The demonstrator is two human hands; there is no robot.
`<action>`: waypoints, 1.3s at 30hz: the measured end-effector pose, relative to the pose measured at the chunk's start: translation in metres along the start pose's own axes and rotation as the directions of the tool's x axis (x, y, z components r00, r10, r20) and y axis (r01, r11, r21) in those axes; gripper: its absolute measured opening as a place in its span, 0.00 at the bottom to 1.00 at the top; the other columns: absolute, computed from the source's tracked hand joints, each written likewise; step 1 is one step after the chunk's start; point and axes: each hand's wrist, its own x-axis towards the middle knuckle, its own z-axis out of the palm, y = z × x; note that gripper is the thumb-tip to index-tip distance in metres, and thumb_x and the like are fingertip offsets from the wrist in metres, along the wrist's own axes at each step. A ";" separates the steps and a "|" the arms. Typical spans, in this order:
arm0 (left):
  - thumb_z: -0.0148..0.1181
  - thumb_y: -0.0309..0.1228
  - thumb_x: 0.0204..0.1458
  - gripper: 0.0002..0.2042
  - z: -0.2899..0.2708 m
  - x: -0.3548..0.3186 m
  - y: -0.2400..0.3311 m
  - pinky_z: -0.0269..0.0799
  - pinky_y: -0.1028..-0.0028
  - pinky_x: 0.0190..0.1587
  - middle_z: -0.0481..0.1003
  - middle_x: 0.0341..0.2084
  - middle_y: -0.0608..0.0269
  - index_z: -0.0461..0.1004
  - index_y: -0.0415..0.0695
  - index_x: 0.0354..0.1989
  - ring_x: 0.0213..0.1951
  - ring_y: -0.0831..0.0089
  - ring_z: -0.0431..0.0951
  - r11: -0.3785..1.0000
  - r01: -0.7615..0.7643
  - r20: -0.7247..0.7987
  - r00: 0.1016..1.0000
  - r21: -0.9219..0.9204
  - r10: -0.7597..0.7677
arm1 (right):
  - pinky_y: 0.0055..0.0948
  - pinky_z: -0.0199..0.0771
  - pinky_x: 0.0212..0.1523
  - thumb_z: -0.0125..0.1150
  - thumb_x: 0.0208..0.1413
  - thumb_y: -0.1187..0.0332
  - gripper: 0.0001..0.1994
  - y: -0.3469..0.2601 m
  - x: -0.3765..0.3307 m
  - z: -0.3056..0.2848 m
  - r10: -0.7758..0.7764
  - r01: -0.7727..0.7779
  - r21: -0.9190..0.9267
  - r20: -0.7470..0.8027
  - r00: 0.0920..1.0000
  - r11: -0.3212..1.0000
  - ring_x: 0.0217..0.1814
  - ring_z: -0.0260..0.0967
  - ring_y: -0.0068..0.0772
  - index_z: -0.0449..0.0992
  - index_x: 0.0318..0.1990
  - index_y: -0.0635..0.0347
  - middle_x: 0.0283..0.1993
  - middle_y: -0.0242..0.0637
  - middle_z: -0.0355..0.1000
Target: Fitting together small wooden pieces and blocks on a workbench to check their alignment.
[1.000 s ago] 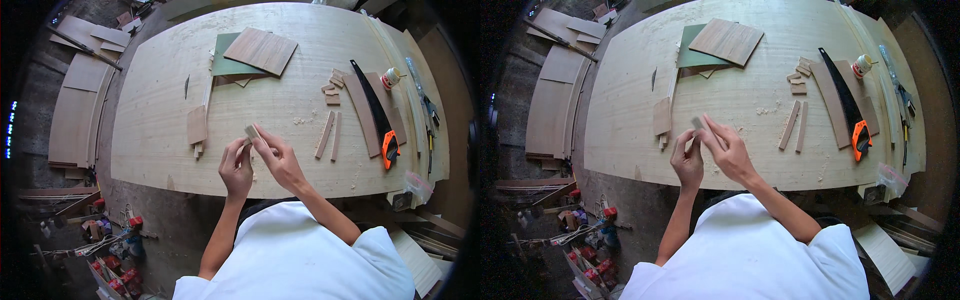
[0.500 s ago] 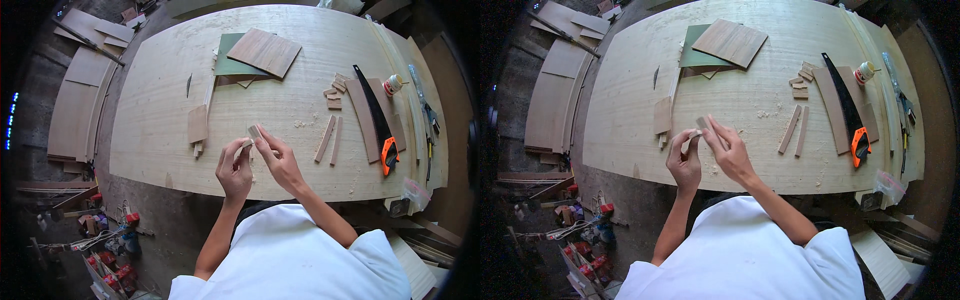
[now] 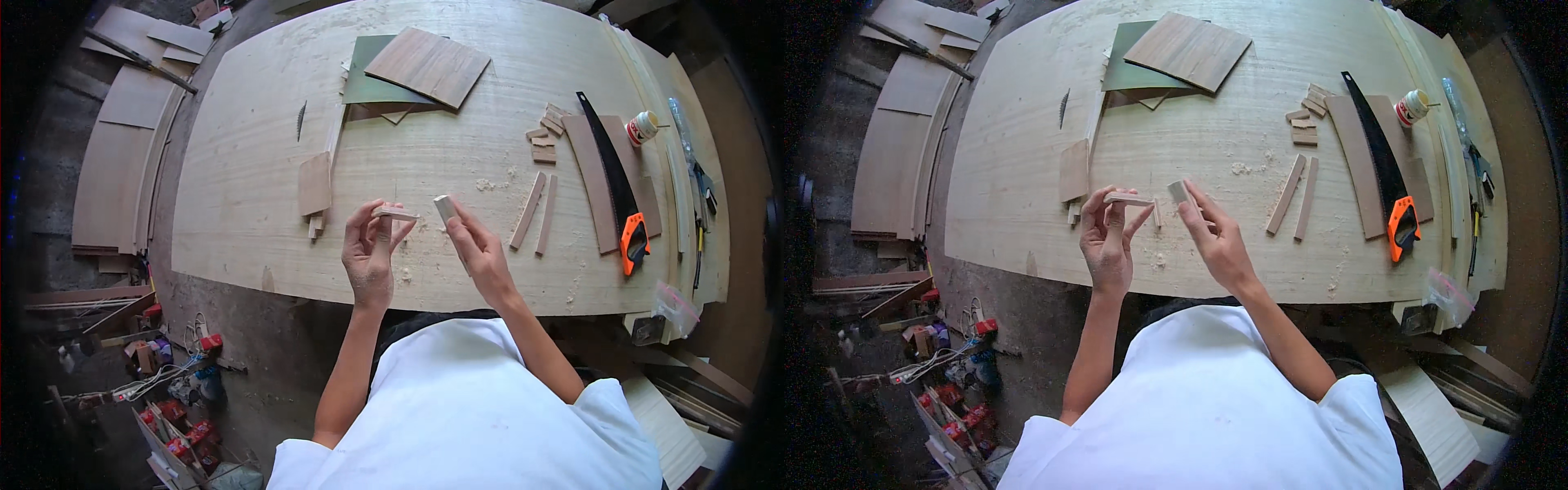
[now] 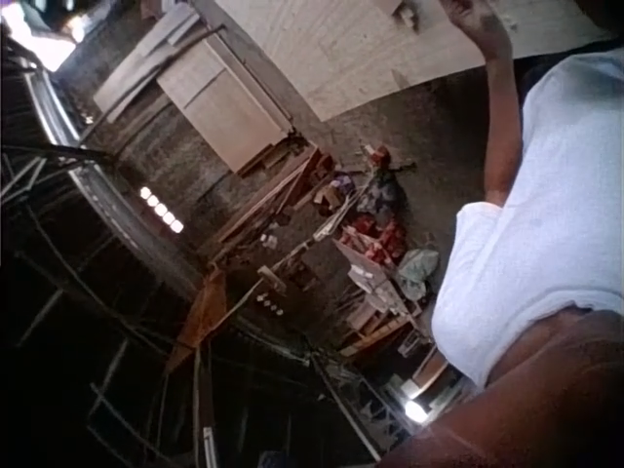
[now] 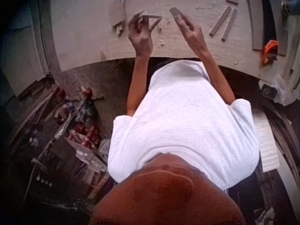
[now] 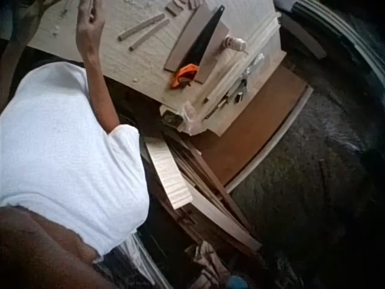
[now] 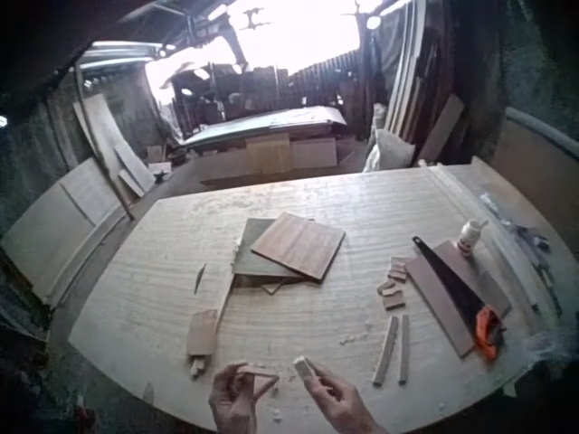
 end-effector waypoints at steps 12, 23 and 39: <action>0.53 0.29 0.64 0.14 0.001 -0.020 -0.017 0.71 0.63 0.63 0.64 0.60 0.59 0.69 0.46 0.57 0.59 0.64 0.71 0.937 0.261 0.079 0.965 -0.233 -0.249 | 0.32 0.67 0.57 0.56 0.65 0.55 0.27 0.022 -0.005 0.000 -0.231 0.229 -0.117 -0.004 0.973 0.966 0.57 0.67 0.37 0.65 0.67 0.57 0.59 0.47 0.67; 0.54 0.34 0.64 0.19 0.010 -0.031 -0.016 0.61 0.68 0.69 0.66 0.61 0.58 0.67 0.41 0.61 0.62 0.69 0.68 0.890 0.247 -0.003 0.963 -0.383 -0.268 | 0.45 0.66 0.59 0.62 0.59 0.57 0.27 0.032 -0.004 0.017 -0.462 0.413 -0.387 -0.037 0.886 0.824 0.59 0.66 0.55 0.68 0.65 0.55 0.57 0.58 0.66; 0.61 0.35 0.60 0.21 0.000 -0.036 -0.027 0.64 0.74 0.63 0.71 0.54 0.61 0.69 0.42 0.59 0.55 0.75 0.71 0.760 0.468 0.087 0.871 -0.451 -0.484 | 0.37 0.67 0.60 0.60 0.62 0.59 0.27 0.043 -0.001 0.011 -0.433 0.378 -0.462 -0.015 0.901 0.802 0.63 0.65 0.44 0.66 0.67 0.55 0.61 0.49 0.64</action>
